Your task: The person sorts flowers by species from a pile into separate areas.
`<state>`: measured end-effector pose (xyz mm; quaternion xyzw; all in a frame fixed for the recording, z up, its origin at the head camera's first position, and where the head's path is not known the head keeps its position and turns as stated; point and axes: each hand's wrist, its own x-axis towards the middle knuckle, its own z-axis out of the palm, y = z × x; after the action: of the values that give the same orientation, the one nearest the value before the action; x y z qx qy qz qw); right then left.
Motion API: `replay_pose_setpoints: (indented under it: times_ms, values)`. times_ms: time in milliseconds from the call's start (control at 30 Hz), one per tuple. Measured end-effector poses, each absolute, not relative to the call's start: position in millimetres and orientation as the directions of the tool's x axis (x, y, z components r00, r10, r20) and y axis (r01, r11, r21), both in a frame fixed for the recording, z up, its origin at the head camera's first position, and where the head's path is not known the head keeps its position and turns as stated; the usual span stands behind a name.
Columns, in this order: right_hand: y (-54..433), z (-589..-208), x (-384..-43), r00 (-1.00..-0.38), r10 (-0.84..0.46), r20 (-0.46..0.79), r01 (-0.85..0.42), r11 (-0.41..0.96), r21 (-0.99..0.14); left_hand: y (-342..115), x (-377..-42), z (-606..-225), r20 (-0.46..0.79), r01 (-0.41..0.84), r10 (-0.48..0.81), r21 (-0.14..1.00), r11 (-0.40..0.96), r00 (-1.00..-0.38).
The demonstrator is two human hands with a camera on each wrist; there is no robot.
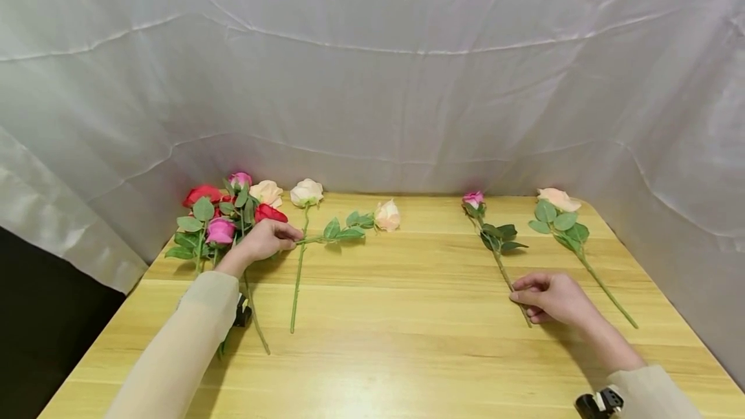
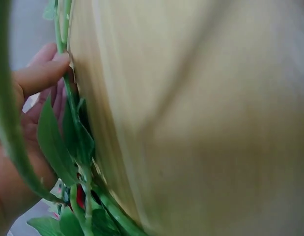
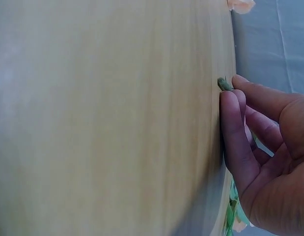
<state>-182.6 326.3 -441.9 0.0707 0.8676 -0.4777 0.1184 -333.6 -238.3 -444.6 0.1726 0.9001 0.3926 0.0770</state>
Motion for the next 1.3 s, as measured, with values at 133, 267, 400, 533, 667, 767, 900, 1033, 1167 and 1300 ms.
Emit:
replay_pose_setpoints:
  times_ms: [133, 267, 400, 533, 667, 767, 900, 1033, 1167, 1300]
  values:
    - [327, -441, -182, -0.958, 0.026, -0.286, 0.256, 0.529, -0.809, -236, -332, -444, 0.02, 0.26, 0.353, 0.714, 0.65, -0.935]
    - [326, -440, -181, -0.958, 0.036, -0.286, 0.263, 0.514, -0.816, -233, -330, -444, 0.04, 0.26, 0.326, 0.696, 0.669, -0.945]
    - [325, -440, -179, -0.968, 0.048, -0.245, 0.238, 0.48, -0.844, -230, -328, -442, 0.057, 0.251, 0.297, 0.698, 0.67, -0.953]
    - [322, -437, -176, -0.982, 0.081, -0.169, 0.187, 0.469, -0.863, -227, -325, -438, 0.066, 0.225, 0.257, 0.719, 0.657, -0.964]
    - [317, -433, -177, -0.988, 0.126, -0.091, 0.141, 0.479, -0.866, -221, -322, -434, 0.099, 0.212, 0.213, 0.76, 0.614, -0.972]
    - [309, -430, -179, -0.986, 0.167, -0.021, 0.101, 0.485, -0.869, -214, -319, -432, 0.144, 0.224, 0.184, 0.798, 0.56, -0.972]
    - [294, -426, -185, -0.974, 0.215, 0.069, 0.033, 0.439, -0.898, -200, -315, -427, 0.187, 0.233, 0.142, 0.846, 0.48, -0.972]
    - [273, -422, -189, -0.964, 0.244, 0.107, -0.018, 0.337, -0.941, -184, -310, -421, 0.194, 0.225, 0.119, 0.899, 0.376, -0.974]
    - [248, -421, -194, -0.961, 0.254, 0.108, -0.054, 0.21, -0.976, -166, -302, -413, 0.18, 0.206, 0.115, 0.936, 0.287, -0.977]
    - [225, -422, -202, -0.964, 0.239, 0.118, -0.105, 0.064, -0.992, -145, -293, -404, 0.182, 0.206, 0.117, 0.947, 0.247, -0.976]
